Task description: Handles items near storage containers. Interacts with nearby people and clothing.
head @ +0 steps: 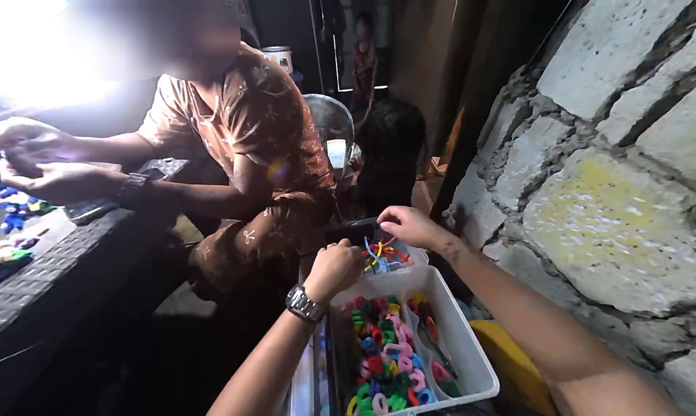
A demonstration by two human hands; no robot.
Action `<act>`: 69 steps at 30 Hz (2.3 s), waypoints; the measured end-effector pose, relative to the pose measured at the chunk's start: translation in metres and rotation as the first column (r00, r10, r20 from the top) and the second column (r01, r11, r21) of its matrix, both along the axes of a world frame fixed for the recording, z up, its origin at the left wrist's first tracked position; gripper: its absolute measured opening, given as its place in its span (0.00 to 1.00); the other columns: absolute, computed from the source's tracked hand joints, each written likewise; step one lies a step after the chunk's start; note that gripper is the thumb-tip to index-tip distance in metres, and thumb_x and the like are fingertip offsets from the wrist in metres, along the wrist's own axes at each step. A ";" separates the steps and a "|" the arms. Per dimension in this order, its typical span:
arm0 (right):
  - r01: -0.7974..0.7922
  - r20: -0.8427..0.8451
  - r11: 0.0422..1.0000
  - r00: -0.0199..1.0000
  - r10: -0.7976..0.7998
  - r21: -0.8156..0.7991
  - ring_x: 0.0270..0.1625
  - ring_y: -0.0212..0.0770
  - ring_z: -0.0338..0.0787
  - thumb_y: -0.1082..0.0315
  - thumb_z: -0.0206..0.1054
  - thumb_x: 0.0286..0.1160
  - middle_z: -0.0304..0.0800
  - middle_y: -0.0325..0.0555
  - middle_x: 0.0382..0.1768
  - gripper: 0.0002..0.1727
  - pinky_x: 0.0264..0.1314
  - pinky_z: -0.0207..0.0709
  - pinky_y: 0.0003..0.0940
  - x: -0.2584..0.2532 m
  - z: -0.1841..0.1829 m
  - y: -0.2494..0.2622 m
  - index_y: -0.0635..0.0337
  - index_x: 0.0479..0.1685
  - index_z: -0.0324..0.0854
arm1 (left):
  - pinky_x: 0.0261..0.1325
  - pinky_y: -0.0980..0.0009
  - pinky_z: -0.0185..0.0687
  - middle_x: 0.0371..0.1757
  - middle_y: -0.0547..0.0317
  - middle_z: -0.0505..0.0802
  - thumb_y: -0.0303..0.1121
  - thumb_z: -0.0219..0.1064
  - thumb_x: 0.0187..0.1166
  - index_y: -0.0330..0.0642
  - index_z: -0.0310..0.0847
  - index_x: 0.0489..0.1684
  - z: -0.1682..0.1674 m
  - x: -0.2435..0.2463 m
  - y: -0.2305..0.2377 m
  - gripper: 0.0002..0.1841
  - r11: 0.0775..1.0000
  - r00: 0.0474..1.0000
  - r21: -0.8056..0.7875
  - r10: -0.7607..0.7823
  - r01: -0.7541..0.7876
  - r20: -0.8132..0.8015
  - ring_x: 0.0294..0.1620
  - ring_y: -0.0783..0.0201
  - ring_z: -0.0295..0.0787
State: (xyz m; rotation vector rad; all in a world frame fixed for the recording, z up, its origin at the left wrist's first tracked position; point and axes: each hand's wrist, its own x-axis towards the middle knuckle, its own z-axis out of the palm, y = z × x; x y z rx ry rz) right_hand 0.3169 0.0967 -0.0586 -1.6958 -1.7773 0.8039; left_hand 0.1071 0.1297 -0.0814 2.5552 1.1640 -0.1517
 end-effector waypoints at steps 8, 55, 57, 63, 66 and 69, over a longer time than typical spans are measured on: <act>0.207 0.552 0.977 0.820 -0.150 -0.042 0.86 0.71 0.62 0.60 0.67 0.80 0.49 0.59 0.93 0.20 0.73 0.68 0.73 -0.005 -0.039 0.153 0.66 0.60 0.88 | 0.69 0.45 0.80 0.67 0.46 0.87 0.44 0.57 0.89 0.46 0.87 0.65 -0.019 -0.002 -0.001 0.18 0.993 0.988 -0.096 -0.048 0.062 0.144 0.66 0.48 0.87; 0.239 0.511 0.953 0.805 -0.302 0.187 0.64 0.68 0.87 0.75 0.54 0.86 0.81 0.67 0.68 0.18 0.58 0.82 0.66 0.016 -0.057 0.167 0.68 0.71 0.73 | 0.72 0.49 0.76 0.62 0.40 0.90 0.36 0.49 0.93 0.35 0.85 0.64 -0.026 0.009 0.012 0.20 0.884 0.917 -0.306 -0.263 0.354 0.301 0.65 0.49 0.86; 0.106 0.579 0.964 0.782 -0.231 0.242 0.58 0.69 0.88 0.80 0.55 0.84 0.80 0.69 0.65 0.15 0.55 0.83 0.63 0.015 -0.062 0.162 0.72 0.65 0.77 | 0.73 0.48 0.75 0.63 0.40 0.89 0.37 0.49 0.93 0.35 0.84 0.65 -0.026 0.008 0.011 0.20 0.887 0.925 -0.317 -0.246 0.335 0.288 0.66 0.48 0.86; -0.191 0.594 0.911 0.801 -0.070 0.366 0.52 0.67 0.92 0.84 0.59 0.77 0.86 0.65 0.60 0.17 0.50 0.85 0.62 0.034 -0.089 0.153 0.68 0.61 0.83 | 0.71 0.48 0.77 0.60 0.40 0.90 0.36 0.49 0.93 0.35 0.84 0.65 -0.027 0.012 0.009 0.20 0.881 0.912 -0.296 -0.281 0.369 0.300 0.64 0.48 0.87; -0.301 0.531 0.925 0.836 0.138 0.233 0.63 0.63 0.88 0.85 0.60 0.76 0.86 0.63 0.61 0.17 0.67 0.79 0.59 0.039 -0.095 0.161 0.69 0.61 0.84 | 0.68 0.51 0.79 0.58 0.41 0.90 0.34 0.52 0.91 0.34 0.85 0.62 -0.026 0.012 0.010 0.18 0.884 0.898 -0.265 -0.293 0.385 0.328 0.60 0.49 0.88; -0.270 0.485 0.956 0.855 0.184 0.112 0.62 0.63 0.88 0.78 0.64 0.77 0.89 0.59 0.58 0.13 0.65 0.76 0.68 0.039 -0.093 0.165 0.62 0.56 0.86 | 0.69 0.56 0.79 0.58 0.40 0.90 0.31 0.57 0.88 0.32 0.87 0.60 -0.013 0.016 0.017 0.15 0.914 0.906 -0.260 -0.202 0.311 0.372 0.61 0.52 0.87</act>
